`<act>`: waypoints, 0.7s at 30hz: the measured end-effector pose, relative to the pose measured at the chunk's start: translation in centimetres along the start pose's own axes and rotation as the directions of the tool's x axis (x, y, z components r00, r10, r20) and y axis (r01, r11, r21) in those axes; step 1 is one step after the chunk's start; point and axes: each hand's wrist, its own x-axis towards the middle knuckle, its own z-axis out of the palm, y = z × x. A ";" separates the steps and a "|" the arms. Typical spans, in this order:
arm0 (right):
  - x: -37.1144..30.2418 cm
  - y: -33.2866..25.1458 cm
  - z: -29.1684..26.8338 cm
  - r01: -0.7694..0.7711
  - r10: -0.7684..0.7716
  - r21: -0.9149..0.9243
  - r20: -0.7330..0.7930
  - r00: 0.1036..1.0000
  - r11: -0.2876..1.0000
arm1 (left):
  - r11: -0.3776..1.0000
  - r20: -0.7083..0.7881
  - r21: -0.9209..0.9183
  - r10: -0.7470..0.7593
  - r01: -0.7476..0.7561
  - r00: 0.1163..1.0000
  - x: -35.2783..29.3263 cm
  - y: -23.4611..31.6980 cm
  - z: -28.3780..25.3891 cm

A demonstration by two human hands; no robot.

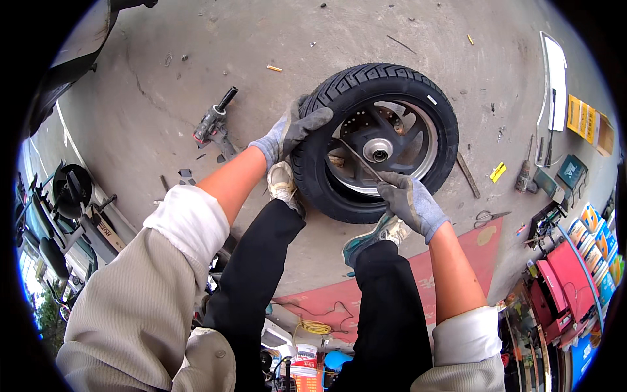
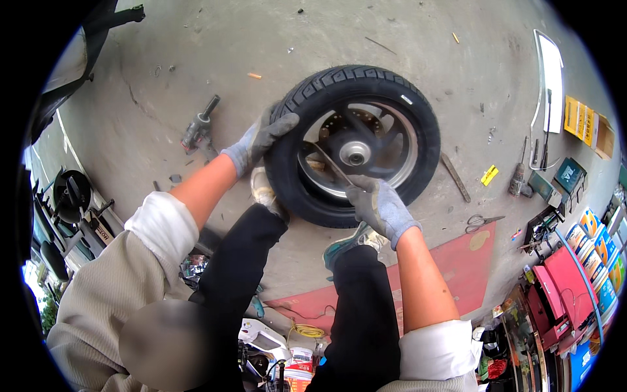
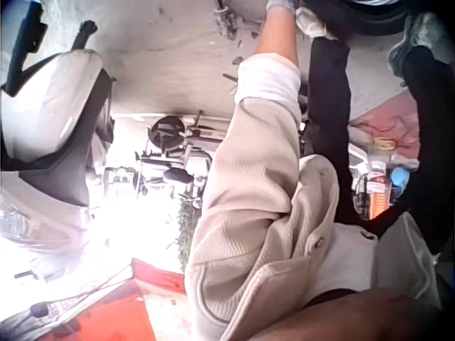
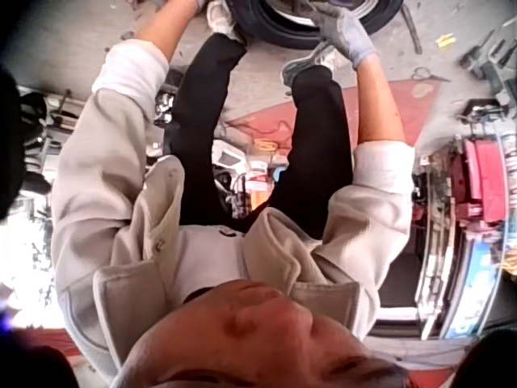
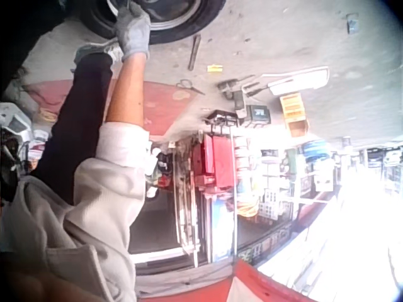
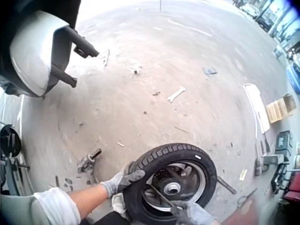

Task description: The person removes plastic wrapping from a new motorcycle tire, then uses a tire iron to lever the tire bead onto a metal rim. The person works while sitting on the floor in a workshop area.

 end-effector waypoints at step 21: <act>2.8 3.3 -1.6 0.211 -0.229 0.200 0.071 0.971 0.957 | 0.984 0.055 0.005 -0.177 0.177 0.983 1.2 0.9 0.4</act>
